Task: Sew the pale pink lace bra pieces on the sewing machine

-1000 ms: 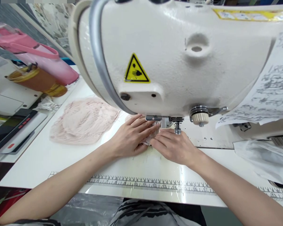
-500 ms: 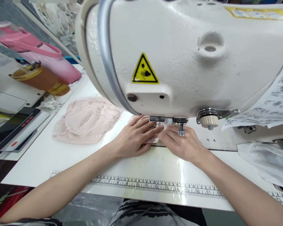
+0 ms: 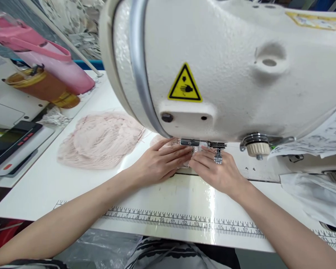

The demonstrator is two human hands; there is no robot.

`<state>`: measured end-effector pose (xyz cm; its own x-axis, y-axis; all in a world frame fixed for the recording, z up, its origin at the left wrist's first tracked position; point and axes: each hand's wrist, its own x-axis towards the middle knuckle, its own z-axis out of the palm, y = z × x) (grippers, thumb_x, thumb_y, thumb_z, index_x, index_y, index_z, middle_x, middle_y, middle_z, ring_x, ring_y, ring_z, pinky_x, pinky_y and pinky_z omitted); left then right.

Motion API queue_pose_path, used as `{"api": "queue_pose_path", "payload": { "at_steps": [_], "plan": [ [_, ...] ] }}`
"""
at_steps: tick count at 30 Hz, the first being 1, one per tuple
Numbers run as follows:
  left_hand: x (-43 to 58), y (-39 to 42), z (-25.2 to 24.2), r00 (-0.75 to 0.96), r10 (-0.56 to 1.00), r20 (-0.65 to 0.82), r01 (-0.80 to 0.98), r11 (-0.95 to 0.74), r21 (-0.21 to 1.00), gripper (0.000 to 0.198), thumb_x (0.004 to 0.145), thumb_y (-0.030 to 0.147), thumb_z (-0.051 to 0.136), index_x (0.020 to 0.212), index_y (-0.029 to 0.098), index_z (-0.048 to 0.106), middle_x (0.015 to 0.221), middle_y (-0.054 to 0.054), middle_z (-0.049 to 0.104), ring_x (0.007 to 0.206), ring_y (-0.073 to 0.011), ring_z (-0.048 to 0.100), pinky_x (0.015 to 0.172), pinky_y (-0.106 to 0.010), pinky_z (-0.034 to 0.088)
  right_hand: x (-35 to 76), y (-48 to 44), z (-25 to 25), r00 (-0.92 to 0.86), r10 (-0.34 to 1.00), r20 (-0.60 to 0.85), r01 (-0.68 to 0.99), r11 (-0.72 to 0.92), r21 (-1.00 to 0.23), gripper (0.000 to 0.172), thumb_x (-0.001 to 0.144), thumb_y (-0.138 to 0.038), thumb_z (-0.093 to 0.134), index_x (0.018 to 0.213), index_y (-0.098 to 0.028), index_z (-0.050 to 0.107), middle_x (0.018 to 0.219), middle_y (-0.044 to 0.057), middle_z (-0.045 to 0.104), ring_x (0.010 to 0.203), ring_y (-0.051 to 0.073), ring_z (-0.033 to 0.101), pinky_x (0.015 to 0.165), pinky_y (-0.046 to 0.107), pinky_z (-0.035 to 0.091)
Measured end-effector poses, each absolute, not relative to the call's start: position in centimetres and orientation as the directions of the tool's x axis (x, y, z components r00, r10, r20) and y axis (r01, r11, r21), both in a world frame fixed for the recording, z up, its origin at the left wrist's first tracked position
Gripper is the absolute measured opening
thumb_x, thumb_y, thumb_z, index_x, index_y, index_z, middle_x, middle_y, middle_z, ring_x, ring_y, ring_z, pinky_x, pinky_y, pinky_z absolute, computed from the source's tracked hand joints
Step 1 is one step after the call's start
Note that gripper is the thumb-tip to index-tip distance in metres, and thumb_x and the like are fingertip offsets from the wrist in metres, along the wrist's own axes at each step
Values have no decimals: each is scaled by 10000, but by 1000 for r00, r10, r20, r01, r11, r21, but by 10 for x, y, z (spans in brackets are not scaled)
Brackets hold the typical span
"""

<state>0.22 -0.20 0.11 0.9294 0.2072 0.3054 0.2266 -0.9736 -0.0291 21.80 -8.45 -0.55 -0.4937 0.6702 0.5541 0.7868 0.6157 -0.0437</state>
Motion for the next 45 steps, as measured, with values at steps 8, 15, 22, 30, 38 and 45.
{"api": "queue_pose_path", "payload": {
  "at_steps": [8, 15, 22, 30, 38, 45],
  "plan": [
    [-2, 3, 4, 925, 198, 324, 212, -977, -7, 337, 971, 236, 402, 1227, 148, 603, 1252, -51, 618, 1229, -186, 547, 1120, -424, 390, 208, -85, -10, -478, 650, 591, 791, 611, -33, 203, 838, -28, 571, 903, -201, 655, 971, -44, 735, 914, 104, 676, 958, 307, 514],
    [-2, 6, 4, 919, 206, 337, 223, -975, -10, 357, 968, 204, 372, 1193, 93, 625, 1234, -76, 631, 1213, -219, 560, 1133, -434, 375, 206, -80, -13, -488, 649, 584, 806, 592, 16, 186, 855, -51, 564, 881, -207, 661, 966, -53, 733, 911, 97, 675, 913, 290, 541],
    [-2, 6, 1, 912, 258, 319, 268, -963, 13, 349, 967, 192, 391, 1245, 133, 594, 1269, -68, 606, 1237, -208, 539, 1141, -441, 364, 210, -75, -18, -490, 658, 572, 807, 591, 13, 151, 895, -123, 545, 928, -223, 654, 976, -35, 731, 951, 112, 665, 904, 305, 540],
    [1, 4, 1, 903, 294, 313, 309, -951, 0, 355, 973, 213, 390, 1249, 107, 586, 1265, -90, 609, 1234, -226, 542, 1136, -445, 369, 215, -76, -22, -455, 725, 517, 816, 571, -84, 205, 893, -87, 519, 981, -207, 661, 1015, -12, 722, 997, 136, 644, 864, 298, 521],
    [5, -4, 4, 895, 315, 317, 341, -940, -27, 357, 980, 252, 400, 1243, 106, 592, 1274, -108, 604, 1237, -266, 534, 1100, -473, 396, 218, -77, -17, -357, 801, 480, 858, 484, -170, 220, 897, -138, 524, 975, -247, 699, 1014, -13, 718, 864, 116, 649, 705, 241, 482],
    [7, -6, 0, 891, 352, 286, 371, -929, -11, 372, 971, 289, 417, 1264, 127, 578, 1289, -113, 593, 1249, -274, 520, 1102, -489, 377, 213, -78, -6, -168, 842, 512, 926, 313, -211, 149, 887, -238, 571, 854, -253, 716, 878, -45, 734, 639, 98, 594, 606, 249, 410]
  ]
}}
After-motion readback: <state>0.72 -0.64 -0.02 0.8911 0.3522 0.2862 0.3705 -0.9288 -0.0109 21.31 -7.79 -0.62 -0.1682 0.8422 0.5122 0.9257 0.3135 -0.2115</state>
